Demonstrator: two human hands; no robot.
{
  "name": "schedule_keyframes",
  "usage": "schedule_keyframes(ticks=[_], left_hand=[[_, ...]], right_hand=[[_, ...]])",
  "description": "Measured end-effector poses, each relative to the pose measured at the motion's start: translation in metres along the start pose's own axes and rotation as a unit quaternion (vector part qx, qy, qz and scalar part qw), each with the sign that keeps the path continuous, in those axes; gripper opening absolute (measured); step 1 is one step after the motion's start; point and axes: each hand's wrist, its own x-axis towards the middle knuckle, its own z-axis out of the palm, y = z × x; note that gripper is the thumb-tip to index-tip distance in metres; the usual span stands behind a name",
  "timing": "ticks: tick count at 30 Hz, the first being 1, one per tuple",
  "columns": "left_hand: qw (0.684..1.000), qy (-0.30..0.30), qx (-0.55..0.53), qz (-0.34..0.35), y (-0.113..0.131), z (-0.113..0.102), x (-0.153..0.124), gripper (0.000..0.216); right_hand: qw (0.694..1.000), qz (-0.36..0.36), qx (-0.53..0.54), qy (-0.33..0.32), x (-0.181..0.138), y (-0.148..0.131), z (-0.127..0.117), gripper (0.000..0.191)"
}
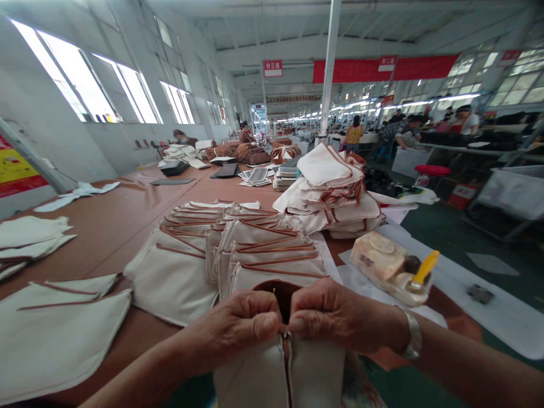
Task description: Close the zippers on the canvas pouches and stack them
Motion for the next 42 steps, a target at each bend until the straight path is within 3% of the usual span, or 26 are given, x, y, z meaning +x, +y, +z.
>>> schedule_keyframes(ticks=[3,7,16,19,21,23,25,27,39,42], left_hand=[[0.999,-0.011,0.004,-0.037,0.006,0.001,-0.001,0.05],[0.999,0.002,-0.02,-0.041,0.013,0.004,-0.003,0.044],[0.998,0.05,-0.04,0.008,0.002,0.0,-0.003,0.045],[0.997,0.049,-0.065,0.01,-0.004,-0.003,-0.003,0.045],[0.995,0.044,-0.091,0.003,-0.008,-0.001,-0.004,0.044],[0.992,0.041,-0.116,-0.003,-0.01,0.004,-0.003,0.04],[0.991,0.042,-0.127,0.021,-0.01,0.01,-0.003,0.038],[0.988,0.043,-0.134,0.067,-0.01,0.015,-0.001,0.036],[0.972,0.062,-0.192,0.117,-0.021,0.027,0.003,0.03],[0.976,0.059,-0.171,0.125,-0.017,0.027,0.001,0.03]], right_hand=[[0.997,0.006,0.075,-0.004,-0.003,0.002,-0.007,0.054],[1.0,0.014,0.015,0.015,-0.012,-0.002,-0.018,0.057],[1.0,0.014,-0.02,0.001,-0.02,-0.004,-0.016,0.026],[0.992,-0.022,-0.084,0.09,-0.024,-0.001,-0.006,0.016],[0.953,-0.113,-0.206,0.192,-0.028,0.003,0.003,0.013],[0.865,-0.228,-0.365,0.256,-0.03,0.007,0.012,0.016],[0.78,-0.302,-0.477,0.27,-0.03,0.011,0.02,0.019],[0.753,-0.312,-0.516,0.262,-0.028,0.016,0.025,0.019],[0.784,-0.296,-0.478,0.262,-0.029,0.027,0.032,0.019],[0.813,-0.28,-0.443,0.256,-0.027,0.026,0.031,0.017]])
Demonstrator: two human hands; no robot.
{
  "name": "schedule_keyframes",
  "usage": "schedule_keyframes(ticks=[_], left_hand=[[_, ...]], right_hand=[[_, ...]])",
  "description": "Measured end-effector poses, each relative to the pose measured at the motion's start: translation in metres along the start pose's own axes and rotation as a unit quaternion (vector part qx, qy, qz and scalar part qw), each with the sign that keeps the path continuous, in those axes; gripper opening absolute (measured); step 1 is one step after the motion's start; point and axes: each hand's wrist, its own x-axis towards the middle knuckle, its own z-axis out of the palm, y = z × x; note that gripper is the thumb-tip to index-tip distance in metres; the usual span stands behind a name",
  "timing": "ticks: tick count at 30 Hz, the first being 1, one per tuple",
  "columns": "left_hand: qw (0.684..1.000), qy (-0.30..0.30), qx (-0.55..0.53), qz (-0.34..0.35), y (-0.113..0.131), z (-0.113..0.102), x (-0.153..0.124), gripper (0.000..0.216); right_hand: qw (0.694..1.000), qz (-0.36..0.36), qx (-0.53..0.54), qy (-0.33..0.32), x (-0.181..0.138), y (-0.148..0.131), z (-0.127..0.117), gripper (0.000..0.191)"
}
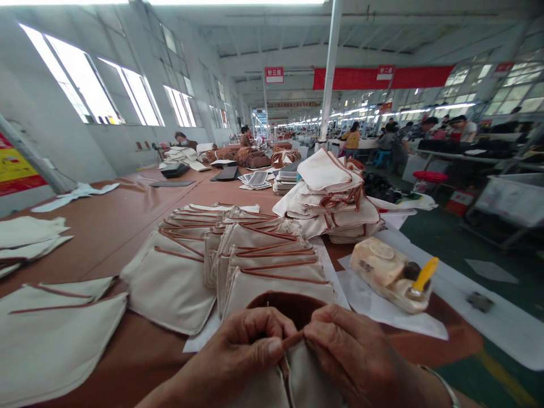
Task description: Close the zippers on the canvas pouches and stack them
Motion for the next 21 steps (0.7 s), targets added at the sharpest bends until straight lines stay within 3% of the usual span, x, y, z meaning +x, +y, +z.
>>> schedule_keyframes(ticks=[5,12,15,18,21], left_hand=[[0.998,-0.032,0.048,-0.004,0.006,-0.003,-0.002,0.027],[0.997,-0.034,0.07,-0.007,0.006,0.003,0.001,0.027],[0.998,-0.027,0.061,-0.01,0.006,0.003,0.0,0.028],[0.998,-0.014,0.059,-0.02,0.005,-0.003,-0.002,0.029],[0.998,-0.001,0.065,-0.026,0.006,-0.007,-0.004,0.029]], right_hand=[[0.994,0.028,0.098,-0.024,0.009,-0.001,-0.007,0.016],[0.992,-0.023,-0.04,-0.115,0.018,-0.002,-0.012,0.022],[0.987,-0.067,-0.104,-0.107,0.014,-0.002,-0.014,0.022],[0.978,-0.092,-0.176,-0.06,0.003,-0.006,-0.022,0.017],[0.987,-0.049,-0.154,-0.021,-0.004,-0.011,-0.032,0.023]])
